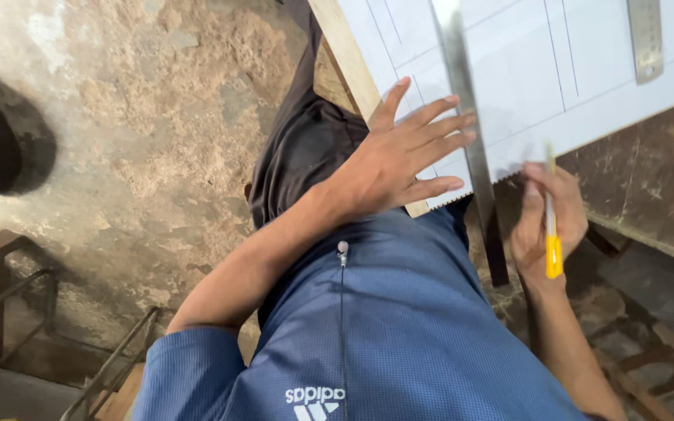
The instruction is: The person uses a metal ruler and a yellow pencil to draw straight lines on a large white board. They repeatedly reposition the ruler and draw lines across the surface, creating a grid pattern. A compass is visible on the board but is not used during this segment.
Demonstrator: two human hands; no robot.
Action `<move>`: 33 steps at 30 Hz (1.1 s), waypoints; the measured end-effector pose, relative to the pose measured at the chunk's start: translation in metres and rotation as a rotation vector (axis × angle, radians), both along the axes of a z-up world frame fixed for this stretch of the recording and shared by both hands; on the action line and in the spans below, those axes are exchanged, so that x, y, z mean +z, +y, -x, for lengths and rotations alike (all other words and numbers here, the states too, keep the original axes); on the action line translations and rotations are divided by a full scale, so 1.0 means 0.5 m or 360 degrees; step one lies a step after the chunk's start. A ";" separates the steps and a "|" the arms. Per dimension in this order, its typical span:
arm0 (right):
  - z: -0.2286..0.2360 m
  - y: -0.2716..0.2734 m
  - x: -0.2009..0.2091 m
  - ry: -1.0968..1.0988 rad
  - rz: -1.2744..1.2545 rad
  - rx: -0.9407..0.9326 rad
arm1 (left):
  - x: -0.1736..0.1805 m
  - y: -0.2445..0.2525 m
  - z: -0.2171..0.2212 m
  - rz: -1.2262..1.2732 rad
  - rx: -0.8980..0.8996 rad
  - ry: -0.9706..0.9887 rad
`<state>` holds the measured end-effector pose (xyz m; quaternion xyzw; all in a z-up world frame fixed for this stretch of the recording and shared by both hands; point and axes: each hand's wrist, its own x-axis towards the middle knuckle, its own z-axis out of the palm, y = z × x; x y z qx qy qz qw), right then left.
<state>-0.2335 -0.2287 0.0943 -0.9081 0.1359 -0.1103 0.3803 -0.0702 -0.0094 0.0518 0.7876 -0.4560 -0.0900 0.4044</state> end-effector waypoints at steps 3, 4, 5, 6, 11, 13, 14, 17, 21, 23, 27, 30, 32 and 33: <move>0.033 -0.001 -0.021 -0.0032 0.0136 0.0033 | -0.002 0.043 0.009 0.0279 0.0331 0.0311; 0.053 0.001 -0.019 0.0000 0.0148 0.0032 | -0.006 0.058 0.021 0.0349 0.0485 0.0516; 0.068 0.008 -0.023 0.0038 0.0030 -0.0011 | -0.012 0.074 0.033 0.0350 0.0619 0.0452; 0.072 0.014 -0.032 0.0065 -0.0088 -0.0046 | -0.020 0.085 0.041 0.0355 0.0760 0.0377; 0.053 0.059 -0.026 0.0046 0.0146 0.0031 | -0.038 0.086 0.073 0.0085 0.0684 0.1261; 0.026 0.071 -0.010 0.0032 0.0064 0.0028 | -0.036 0.078 0.071 -0.0010 0.0721 0.1474; 0.016 0.082 0.001 0.0027 0.0074 0.0092 | -0.031 0.081 0.071 -0.0111 0.0836 0.1526; -0.019 0.105 0.027 0.0022 0.0165 0.0262 | -0.021 0.093 0.044 -0.0112 0.1008 0.0848; -0.054 0.120 0.037 -0.0063 0.0099 0.0280 | -0.018 0.089 0.004 -0.0169 0.0794 0.0182; -0.059 0.109 0.033 0.0014 -0.0057 0.0198 | -0.024 0.058 0.004 -0.0302 0.0725 0.0005; -0.064 0.082 0.012 0.0298 -0.0375 0.0075 | -0.033 0.018 0.008 -0.0655 0.0618 0.0068; -0.059 0.073 -0.001 0.0295 -0.0442 0.0068 | -0.042 0.008 -0.008 -0.0710 0.0574 0.0007; -0.060 0.072 -0.004 0.0295 -0.0400 0.0094 | -0.042 0.011 -0.024 -0.0674 0.0554 -0.0031; -0.064 0.073 -0.004 0.0309 -0.0361 0.0112 | -0.041 0.015 -0.033 -0.0630 0.0545 -0.0043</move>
